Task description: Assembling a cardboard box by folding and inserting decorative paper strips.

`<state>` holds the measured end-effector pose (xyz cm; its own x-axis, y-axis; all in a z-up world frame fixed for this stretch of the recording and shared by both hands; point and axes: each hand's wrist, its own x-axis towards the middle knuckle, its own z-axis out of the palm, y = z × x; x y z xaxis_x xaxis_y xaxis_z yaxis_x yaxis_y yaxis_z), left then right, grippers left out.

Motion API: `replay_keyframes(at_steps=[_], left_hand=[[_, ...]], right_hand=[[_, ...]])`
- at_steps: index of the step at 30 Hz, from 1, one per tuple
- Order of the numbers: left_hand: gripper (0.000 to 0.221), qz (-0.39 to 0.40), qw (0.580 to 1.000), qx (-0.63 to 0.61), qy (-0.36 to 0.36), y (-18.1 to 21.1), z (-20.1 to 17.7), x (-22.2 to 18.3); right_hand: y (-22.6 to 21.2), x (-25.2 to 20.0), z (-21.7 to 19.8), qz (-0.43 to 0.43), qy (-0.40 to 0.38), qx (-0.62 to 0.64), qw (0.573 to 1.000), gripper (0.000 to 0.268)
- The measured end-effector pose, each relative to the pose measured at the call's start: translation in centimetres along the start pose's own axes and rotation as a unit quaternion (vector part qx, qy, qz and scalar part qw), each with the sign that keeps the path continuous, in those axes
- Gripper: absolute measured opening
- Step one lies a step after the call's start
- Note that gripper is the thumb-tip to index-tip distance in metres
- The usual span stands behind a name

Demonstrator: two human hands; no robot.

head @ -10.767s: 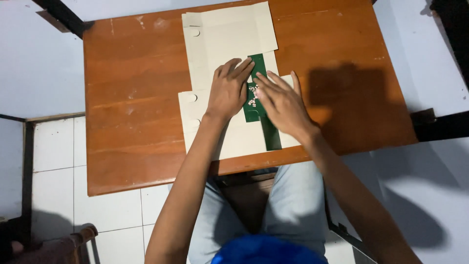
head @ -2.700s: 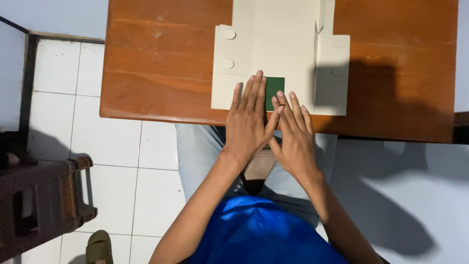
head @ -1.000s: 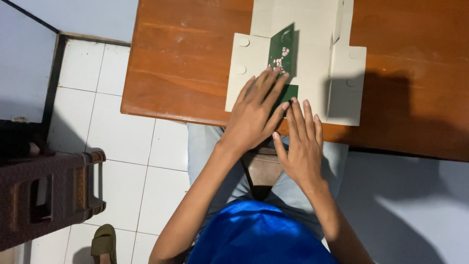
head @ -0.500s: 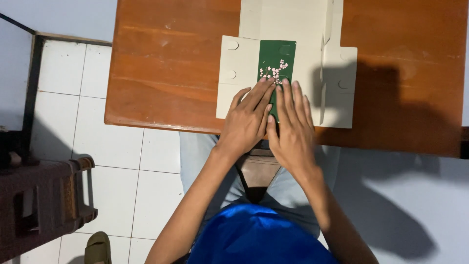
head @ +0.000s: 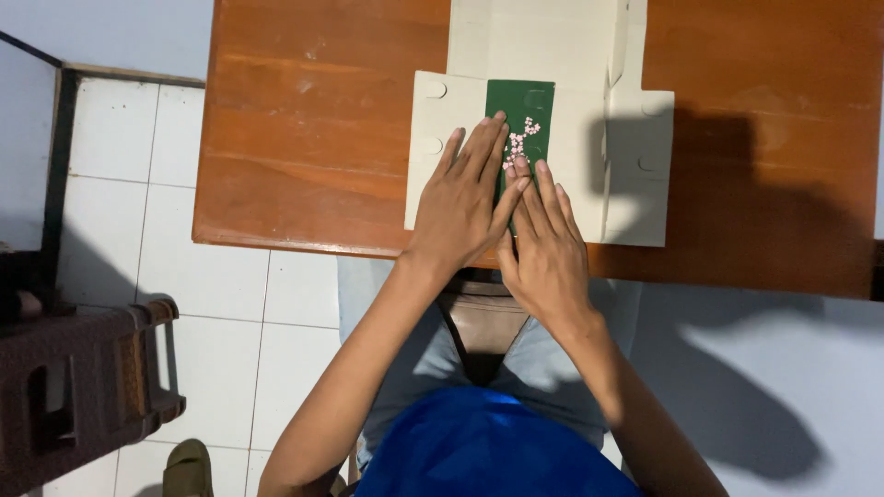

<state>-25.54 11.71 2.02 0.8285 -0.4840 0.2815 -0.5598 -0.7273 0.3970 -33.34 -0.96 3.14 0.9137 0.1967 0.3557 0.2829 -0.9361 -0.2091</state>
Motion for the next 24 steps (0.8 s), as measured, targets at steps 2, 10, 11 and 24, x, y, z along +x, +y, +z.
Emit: replay_keyframes(at_steps=[2,10,11,24], left_hand=[[0.068,-0.001,1.0,0.03,0.001,0.0,0.5,1.0],[0.066,0.031,0.98,0.178,0.089,-0.9,1.2,2.7],[0.066,0.031,0.981,0.172,0.09,-0.9,1.3,2.8],[0.068,-0.038,0.986,0.165,0.005,-2.6,-0.4,3.3]], right_hand=[[0.3,0.0,0.2,0.003,0.003,0.002,1.0,0.053],[0.4,-0.2,-0.3,0.0,-0.026,0.014,1.0,0.051],[0.3,-0.2,-0.4,-0.002,-0.023,0.012,1.0,0.05],[0.4,-0.9,0.1,-0.001,0.025,0.022,0.999,0.06]])
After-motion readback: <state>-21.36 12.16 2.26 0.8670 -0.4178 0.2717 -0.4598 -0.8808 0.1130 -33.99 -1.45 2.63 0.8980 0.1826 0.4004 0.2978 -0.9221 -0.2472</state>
